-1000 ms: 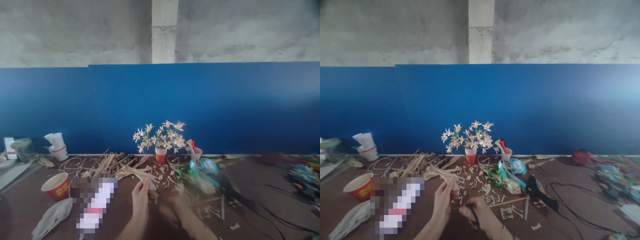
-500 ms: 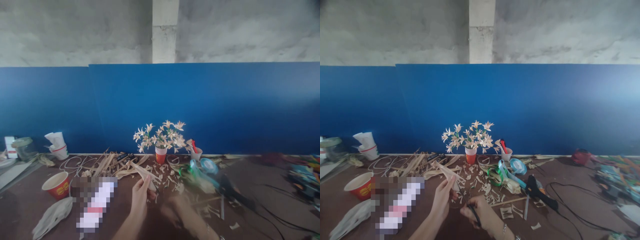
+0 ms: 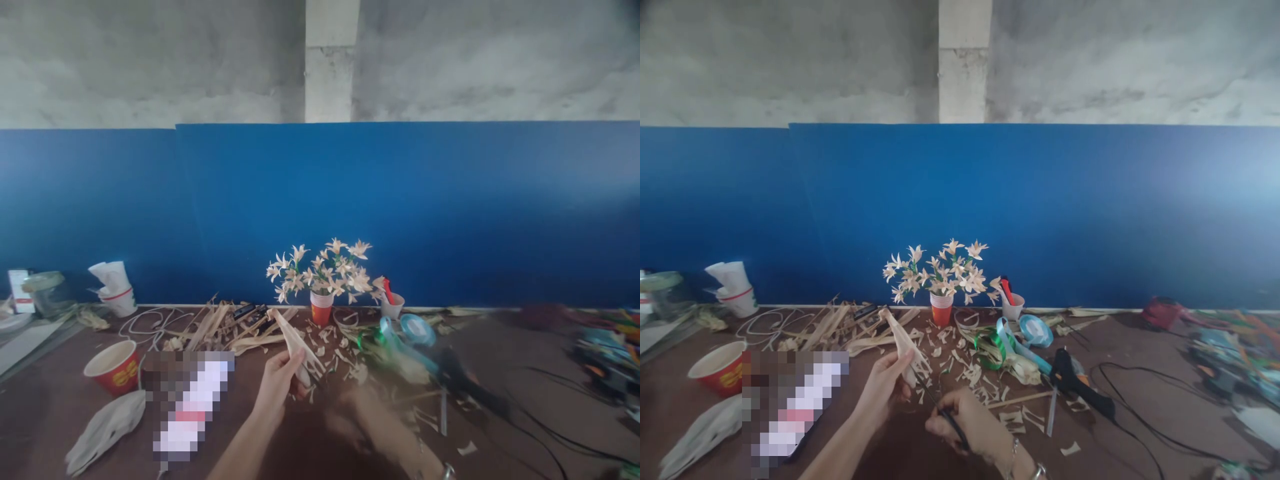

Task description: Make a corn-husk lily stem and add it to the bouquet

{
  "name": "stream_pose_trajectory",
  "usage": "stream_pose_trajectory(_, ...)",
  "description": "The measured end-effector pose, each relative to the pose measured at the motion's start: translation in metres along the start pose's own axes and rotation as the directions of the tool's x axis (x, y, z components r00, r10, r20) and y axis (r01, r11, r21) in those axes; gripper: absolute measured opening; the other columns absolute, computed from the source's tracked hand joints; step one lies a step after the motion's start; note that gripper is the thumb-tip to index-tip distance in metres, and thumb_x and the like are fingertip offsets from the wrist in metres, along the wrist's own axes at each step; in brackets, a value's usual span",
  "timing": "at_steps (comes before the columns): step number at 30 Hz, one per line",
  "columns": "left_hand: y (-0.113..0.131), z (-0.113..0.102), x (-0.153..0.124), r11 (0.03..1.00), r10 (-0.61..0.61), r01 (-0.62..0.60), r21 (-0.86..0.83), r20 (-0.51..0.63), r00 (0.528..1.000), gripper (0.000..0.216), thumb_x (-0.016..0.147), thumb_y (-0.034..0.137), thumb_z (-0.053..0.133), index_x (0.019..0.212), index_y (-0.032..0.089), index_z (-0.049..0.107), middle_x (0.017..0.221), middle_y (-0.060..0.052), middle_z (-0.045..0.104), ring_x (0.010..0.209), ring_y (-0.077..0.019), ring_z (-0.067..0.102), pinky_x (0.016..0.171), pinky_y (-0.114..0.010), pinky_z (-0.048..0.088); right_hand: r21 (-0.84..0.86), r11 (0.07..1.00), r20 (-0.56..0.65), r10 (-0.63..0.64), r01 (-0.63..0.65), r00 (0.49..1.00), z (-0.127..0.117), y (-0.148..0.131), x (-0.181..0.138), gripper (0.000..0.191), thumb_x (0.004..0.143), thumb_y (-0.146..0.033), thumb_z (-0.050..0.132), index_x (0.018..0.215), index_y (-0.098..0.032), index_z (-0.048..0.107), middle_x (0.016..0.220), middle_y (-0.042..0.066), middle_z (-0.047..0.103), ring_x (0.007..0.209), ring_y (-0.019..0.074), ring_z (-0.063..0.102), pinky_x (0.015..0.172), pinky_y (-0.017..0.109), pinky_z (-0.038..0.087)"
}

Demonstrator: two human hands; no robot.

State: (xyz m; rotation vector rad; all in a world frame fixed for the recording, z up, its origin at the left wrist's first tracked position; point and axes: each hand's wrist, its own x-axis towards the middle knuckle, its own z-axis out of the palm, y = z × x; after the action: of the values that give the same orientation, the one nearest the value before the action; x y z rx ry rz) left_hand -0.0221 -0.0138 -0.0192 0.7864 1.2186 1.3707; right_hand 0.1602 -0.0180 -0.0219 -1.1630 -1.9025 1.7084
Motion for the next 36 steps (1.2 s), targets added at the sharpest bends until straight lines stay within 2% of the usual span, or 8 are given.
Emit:
stream_pose_trajectory(9, 0.009, -0.004, -0.001, 0.983, -0.008, -0.015, 0.184, 0.126, 0.992, 0.041, 0.060, 0.054, 0.066, 0.056, 0.013, 0.059, 0.039, -0.001, 0.058, 0.025, -0.0084, 0.047, 0.026, -0.015, 0.033, -0.117, 0.993, -0.018, -0.015, 0.013, 1.000, -0.012, 0.016, 0.003, 0.028, 0.065, -0.043, 0.065, 0.065, -0.014, 0.064, 0.041, -0.006, 0.045, 0.037, 0.0063, 0.038, 0.038, 0.018, 0.024)
stream_pose_trajectory(14, 0.008, -0.006, 0.000, 0.976, -0.009, -0.027, 0.217, 0.163, 0.987, 0.041, 0.060, 0.053, 0.066, 0.055, 0.012, 0.060, 0.038, -0.002, 0.058, 0.025, -0.0090, 0.047, 0.026, -0.016, 0.032, -0.166, 0.986, -0.018, -0.011, 0.008, 1.000, -0.012, 0.015, 0.002, 0.023, 0.066, -0.038, 0.064, 0.067, -0.015, 0.064, 0.041, -0.006, 0.048, 0.038, 0.0069, 0.040, 0.039, 0.018, 0.027)
stream_pose_trajectory(18, 0.006, -0.009, 0.004, 0.986, 0.042, -0.055, 0.157, 0.090, 0.995, 0.043, 0.060, 0.055, 0.065, 0.057, 0.013, 0.059, 0.038, 0.000, 0.057, 0.026, -0.0089, 0.047, 0.026, -0.016, 0.032, -0.186, 0.982, 0.025, 0.024, -0.019, 0.999, -0.010, 0.008, 0.001, 0.022, 0.067, -0.035, 0.063, 0.071, -0.014, 0.065, 0.046, -0.004, 0.052, 0.038, 0.0070, 0.040, 0.039, 0.018, 0.028)
stream_pose_trajectory(20, 0.004, -0.009, 0.005, 0.992, 0.044, -0.046, 0.117, 0.023, 0.999, 0.043, 0.059, 0.056, 0.065, 0.059, 0.014, 0.058, 0.037, 0.001, 0.055, 0.026, -0.0090, 0.046, 0.026, -0.016, 0.033, -0.238, 0.971, -0.003, -0.012, 0.011, 1.000, -0.007, 0.006, 0.002, 0.021, 0.065, -0.034, 0.064, 0.072, -0.014, 0.066, 0.049, -0.003, 0.054, 0.042, 0.0078, 0.043, 0.041, 0.018, 0.029)
stream_pose_trajectory(23, 0.002, -0.008, 0.006, 0.996, 0.047, -0.043, 0.084, -0.057, 0.997, 0.044, 0.058, 0.057, 0.066, 0.060, 0.014, 0.058, 0.037, 0.003, 0.053, 0.026, -0.0081, 0.044, 0.026, -0.016, 0.032, -0.407, 0.910, -0.076, -0.117, 0.076, 0.990, -0.004, 0.005, 0.002, 0.019, 0.062, -0.031, 0.066, 0.069, -0.013, 0.068, 0.055, -0.002, 0.059, 0.051, 0.0094, 0.046, 0.046, 0.018, 0.030)
stream_pose_trajectory(27, 0.000, -0.005, 0.004, 0.997, 0.061, -0.056, 0.053, -0.094, 0.994, 0.044, 0.058, 0.056, 0.066, 0.064, 0.013, 0.059, 0.038, 0.003, 0.052, 0.028, -0.0074, 0.044, 0.026, -0.015, 0.030, -0.573, 0.812, -0.136, -0.227, 0.110, 0.964, -0.001, 0.004, 0.001, 0.014, 0.066, -0.026, 0.061, 0.068, -0.014, 0.067, 0.059, -0.001, 0.062, 0.055, 0.0097, 0.046, 0.050, 0.019, 0.029)
stream_pose_trajectory(31, 0.000, -0.008, 0.003, 0.993, 0.111, -0.107, 0.041, -0.139, 0.984, 0.044, 0.061, 0.055, 0.064, 0.069, 0.012, 0.062, 0.040, 0.002, 0.054, 0.030, -0.0071, 0.044, 0.029, -0.015, 0.032, -0.657, 0.749, -0.149, -0.248, 0.092, 0.957, -0.002, 0.005, 0.000, 0.016, 0.070, -0.027, 0.057, 0.066, -0.015, 0.066, 0.058, -0.001, 0.062, 0.053, 0.0093, 0.044, 0.050, 0.020, 0.028)
stream_pose_trajectory(36, -0.001, -0.010, 0.004, 0.991, 0.132, -0.126, 0.048, -0.149, 0.980, 0.044, 0.063, 0.054, 0.064, 0.070, 0.011, 0.063, 0.040, 0.003, 0.053, 0.030, -0.0070, 0.044, 0.029, -0.015, 0.032, -0.642, 0.762, -0.152, -0.232, 0.083, 0.961, -0.003, 0.004, 0.000, 0.014, 0.068, -0.026, 0.057, 0.069, -0.016, 0.067, 0.061, 0.000, 0.065, 0.054, 0.0103, 0.048, 0.050, 0.020, 0.029)
